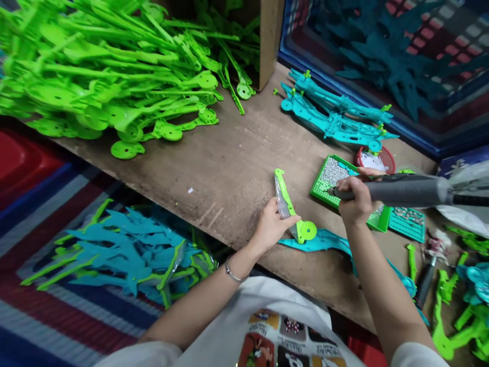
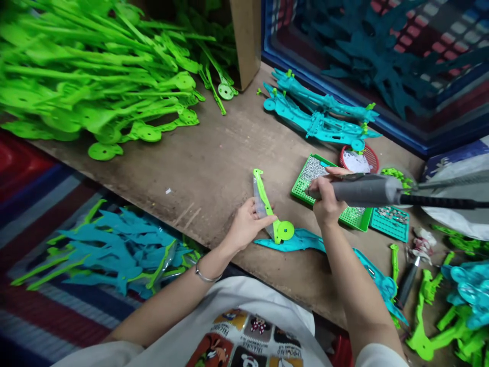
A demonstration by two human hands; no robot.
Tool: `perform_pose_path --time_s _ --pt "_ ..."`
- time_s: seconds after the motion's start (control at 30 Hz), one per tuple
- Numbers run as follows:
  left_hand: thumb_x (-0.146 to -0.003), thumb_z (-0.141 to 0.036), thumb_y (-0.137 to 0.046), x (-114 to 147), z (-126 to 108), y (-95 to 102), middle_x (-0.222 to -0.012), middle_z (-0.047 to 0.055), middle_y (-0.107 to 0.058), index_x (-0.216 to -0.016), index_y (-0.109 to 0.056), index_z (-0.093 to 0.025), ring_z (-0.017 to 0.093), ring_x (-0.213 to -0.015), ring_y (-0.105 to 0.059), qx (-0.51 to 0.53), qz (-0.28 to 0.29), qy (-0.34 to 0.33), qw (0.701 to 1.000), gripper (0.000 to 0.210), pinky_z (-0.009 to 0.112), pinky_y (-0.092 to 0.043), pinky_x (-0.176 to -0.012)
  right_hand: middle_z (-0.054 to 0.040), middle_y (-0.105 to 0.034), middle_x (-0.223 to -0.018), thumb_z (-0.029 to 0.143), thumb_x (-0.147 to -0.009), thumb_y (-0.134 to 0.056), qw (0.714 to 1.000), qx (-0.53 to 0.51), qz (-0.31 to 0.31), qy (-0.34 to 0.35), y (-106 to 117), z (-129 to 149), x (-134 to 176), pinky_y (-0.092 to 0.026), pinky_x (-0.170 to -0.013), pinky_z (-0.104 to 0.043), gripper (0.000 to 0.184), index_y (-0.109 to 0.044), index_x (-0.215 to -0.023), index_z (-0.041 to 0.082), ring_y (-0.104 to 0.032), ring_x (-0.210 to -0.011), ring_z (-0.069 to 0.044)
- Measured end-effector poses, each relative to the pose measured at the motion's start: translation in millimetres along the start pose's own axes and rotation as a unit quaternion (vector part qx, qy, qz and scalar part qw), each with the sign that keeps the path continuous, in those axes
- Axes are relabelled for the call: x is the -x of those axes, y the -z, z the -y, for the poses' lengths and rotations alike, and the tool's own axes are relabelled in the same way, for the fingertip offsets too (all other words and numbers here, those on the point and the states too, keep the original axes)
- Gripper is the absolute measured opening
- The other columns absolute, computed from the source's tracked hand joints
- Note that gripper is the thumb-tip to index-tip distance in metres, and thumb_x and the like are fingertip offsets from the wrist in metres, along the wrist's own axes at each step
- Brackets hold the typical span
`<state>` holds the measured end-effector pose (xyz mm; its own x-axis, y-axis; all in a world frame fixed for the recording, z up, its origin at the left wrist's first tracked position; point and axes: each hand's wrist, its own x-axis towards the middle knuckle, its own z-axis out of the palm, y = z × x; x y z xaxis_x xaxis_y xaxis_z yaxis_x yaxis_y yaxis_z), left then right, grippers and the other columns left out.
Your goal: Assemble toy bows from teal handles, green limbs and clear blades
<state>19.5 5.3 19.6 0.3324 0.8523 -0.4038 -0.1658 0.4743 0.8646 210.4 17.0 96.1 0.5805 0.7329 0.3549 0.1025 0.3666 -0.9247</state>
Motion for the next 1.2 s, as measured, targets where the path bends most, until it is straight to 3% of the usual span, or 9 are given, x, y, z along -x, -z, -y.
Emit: perform_pose_path --time_s 0.2,0.37,0.5,0.63,0.77,0.9,1.03,1.2 --pt "-0.063 -0.025 -0.091 1 -2 0.8 -0.102 0.005 -0.074 -0.101 -0.054 -0.018 0.017 -0.086 -0.074 -0.007 0.006 -0.001 1.0 0.054 0.033 -0.061 -0.081 0.009 -0.052 -0.056 0.039 -0.083 -0.07 0.999 0.037 -0.017 0.032 1 -33 -12 -0.052 -0.061 -0.032 0.021 -0.055 -0.084 0.024 -0.055 -0.05 -0.013" --pt "-0.062 -0.023 -0.092 2 -5 0.5 -0.102 0.005 -0.075 -0.109 -0.051 -0.019 0.017 -0.087 -0.074 0.001 0.002 0.004 1.0 0.062 0.032 -0.061 -0.08 0.0095 -0.054 -0.056 0.04 -0.082 -0.071 0.998 0.047 -0.021 0.031 1 -40 -12 -0.052 -0.059 -0.031 0.024 -0.056 -0.093 0.025 -0.055 -0.049 -0.014" --pt "-0.064 -0.021 -0.09 3 -7 -0.7 -0.101 0.004 -0.075 -0.109 -0.05 -0.019 0.016 -0.084 -0.075 -0.001 0.005 0.007 1.0 0.061 0.031 -0.061 -0.079 0.0094 -0.053 -0.054 0.039 -0.08 -0.072 0.999 0.035 -0.01 0.025 -1 -41 -15 -0.05 -0.054 -0.03 0.025 -0.055 -0.09 0.024 -0.054 -0.046 -0.014" --pt "-0.065 -0.019 -0.088 3 -6 -1.7 -0.103 0.005 -0.073 -0.107 -0.05 -0.019 0.019 -0.088 -0.076 0.015 0.006 0.007 1.0 0.058 0.034 -0.062 -0.081 0.0084 -0.053 -0.053 0.036 -0.079 -0.073 0.999 0.028 -0.011 0.028 -5 -28 -16 -0.049 -0.052 -0.03 0.022 -0.056 -0.085 0.023 -0.053 -0.046 -0.013" --pt "-0.064 -0.018 -0.088 2 -3 -1.8 -0.106 0.006 -0.073 -0.106 -0.05 -0.019 0.019 -0.088 -0.076 0.021 0.006 0.008 1.0 0.057 0.035 -0.062 -0.082 0.0074 -0.048 -0.053 0.035 -0.079 -0.072 0.999 0.0 -0.019 0.027 -19 9 -3 -0.049 -0.053 -0.032 0.022 -0.055 -0.077 0.022 -0.05 -0.045 -0.013" --pt "-0.063 -0.02 -0.09 1 -2 -1.0 -0.101 0.004 -0.074 -0.104 -0.05 -0.02 0.017 -0.085 -0.075 0.027 0.012 -0.01 1.0 0.057 0.033 -0.06 -0.08 0.0083 -0.048 -0.052 0.027 -0.079 -0.07 0.994 -0.085 0.064 0.01 -40 38 29 -0.046 -0.049 -0.032 0.018 -0.058 -0.093 0.024 -0.048 -0.042 -0.014" --pt "-0.063 -0.025 -0.091 0 0 0.2 -0.097 0.003 -0.073 -0.105 -0.051 -0.02 0.015 -0.083 -0.073 0.029 0.021 -0.026 0.999 0.059 0.03 -0.059 -0.079 0.006 -0.052 -0.056 0.035 -0.083 -0.07 0.986 -0.085 0.127 -0.061 -52 32 54 -0.048 -0.055 -0.033 0.02 -0.055 -0.088 0.024 -0.053 -0.048 -0.014" --pt "-0.066 -0.028 -0.091 0 3 1.6 -0.095 0.001 -0.07 -0.107 -0.051 -0.02 0.014 -0.082 -0.071 0.019 0.029 -0.048 0.998 0.058 0.03 -0.059 -0.079 0.0077 -0.052 -0.057 0.032 -0.084 -0.071 0.987 -0.084 0.117 -0.07 -56 18 57 -0.049 -0.055 -0.033 0.021 -0.055 -0.096 0.024 -0.054 -0.049 -0.014"
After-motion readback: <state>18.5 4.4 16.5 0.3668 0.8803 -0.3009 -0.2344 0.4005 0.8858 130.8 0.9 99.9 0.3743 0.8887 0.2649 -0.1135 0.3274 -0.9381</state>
